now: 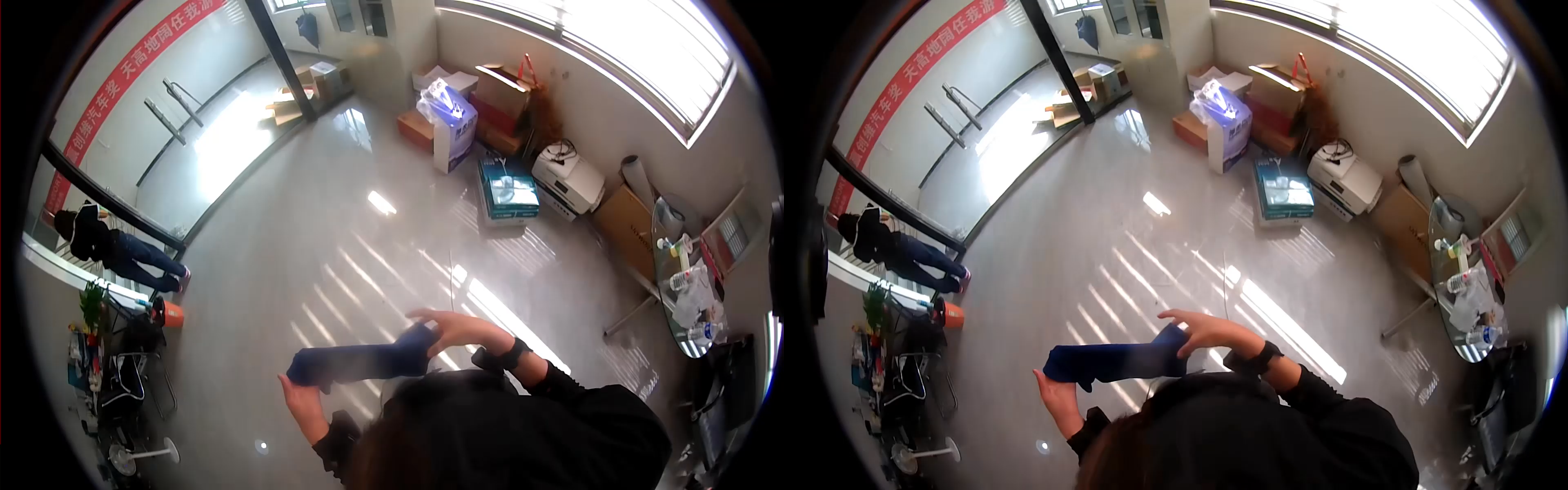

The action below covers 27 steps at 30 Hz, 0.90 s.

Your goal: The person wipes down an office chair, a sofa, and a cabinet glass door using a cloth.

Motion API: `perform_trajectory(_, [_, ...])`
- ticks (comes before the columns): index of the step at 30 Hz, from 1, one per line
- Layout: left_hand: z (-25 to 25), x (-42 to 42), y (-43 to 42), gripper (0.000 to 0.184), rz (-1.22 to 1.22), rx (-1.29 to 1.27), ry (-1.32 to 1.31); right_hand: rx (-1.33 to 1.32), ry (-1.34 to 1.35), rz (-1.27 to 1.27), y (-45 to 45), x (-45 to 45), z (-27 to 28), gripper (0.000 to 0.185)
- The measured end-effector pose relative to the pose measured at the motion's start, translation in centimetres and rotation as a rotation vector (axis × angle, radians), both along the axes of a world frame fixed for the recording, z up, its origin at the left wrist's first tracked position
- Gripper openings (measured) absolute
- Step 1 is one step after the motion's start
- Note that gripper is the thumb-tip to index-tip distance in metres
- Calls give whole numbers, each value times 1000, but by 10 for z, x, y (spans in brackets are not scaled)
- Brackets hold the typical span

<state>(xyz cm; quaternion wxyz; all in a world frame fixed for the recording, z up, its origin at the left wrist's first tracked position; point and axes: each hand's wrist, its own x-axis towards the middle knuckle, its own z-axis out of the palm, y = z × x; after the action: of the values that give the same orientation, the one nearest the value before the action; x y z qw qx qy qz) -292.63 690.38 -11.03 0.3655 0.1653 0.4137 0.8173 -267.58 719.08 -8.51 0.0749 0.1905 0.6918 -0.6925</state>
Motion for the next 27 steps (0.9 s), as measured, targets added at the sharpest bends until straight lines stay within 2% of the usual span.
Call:
perform_trajectory(2, [1, -58, 51, 68, -14, 72, -201, 222, 71, 21, 42, -46, -9, 80])
perform_trajectory(3, [5, -87, 85, 68, -31, 86, -191, 313, 71, 17, 63, -65, -12, 78])
perform_trajectory(4, [6, -110, 117, 69, -67, 40, -117, 371, 80, -80, 83, -82, -18, 65])
perform_trajectory(5, [9, -129, 149, 69, -100, -11, -47, 372, 77, -92, 105, -96, -24, 65])
perform_trajectory(6, [18, -142, 183, 69, -66, -206, 116, 525, 57, -173, 126, -110, -29, 55])
perform_trajectory(7, [21, -163, 215, 59, -165, -264, 249, 674, 38, -255, 145, -123, -35, 46])
perform_trajectory(9, [41, -191, 275, 47, -237, -650, 492, 603, 0, -390, 183, -146, -45, 25])
perform_trajectory(10, [37, -210, 307, 45, -273, -661, 525, 644, 4, -452, 205, -157, -56, 20])
perform_trajectory(13, [-1, -264, 395, 50, -237, -680, 613, 772, 30, -688, 281, -192, -84, 17])
perform_trajectory(14, [-14, -282, 421, 54, -218, -679, 684, 787, 47, -687, 313, -206, -92, 17])
perform_trajectory(16, [-34, -326, 464, 57, -246, -769, 767, 785, -69, -853, 375, -248, -103, 16])
perform_trajectory(19, [-38, -381, 527, 60, -280, -910, 828, 825, 30, -947, 473, -320, -86, 16])
perform_trajectory(20, [-31, -396, 547, 60, -268, -937, 840, 869, 34, -942, 503, -342, -79, 16])
perform_trajectory(22, [6, -418, 586, 59, -339, -1208, 944, 884, 102, -934, 564, -396, -58, 18])
perform_trajectory(25, [-31, -487, 618, 57, -295, -1229, 801, 873, 206, -851, 631, -479, -37, 20])
perform_trajectory(27, [-29, -520, 646, 57, -341, -1142, 704, 781, 237, -749, 672, -531, -21, 22])
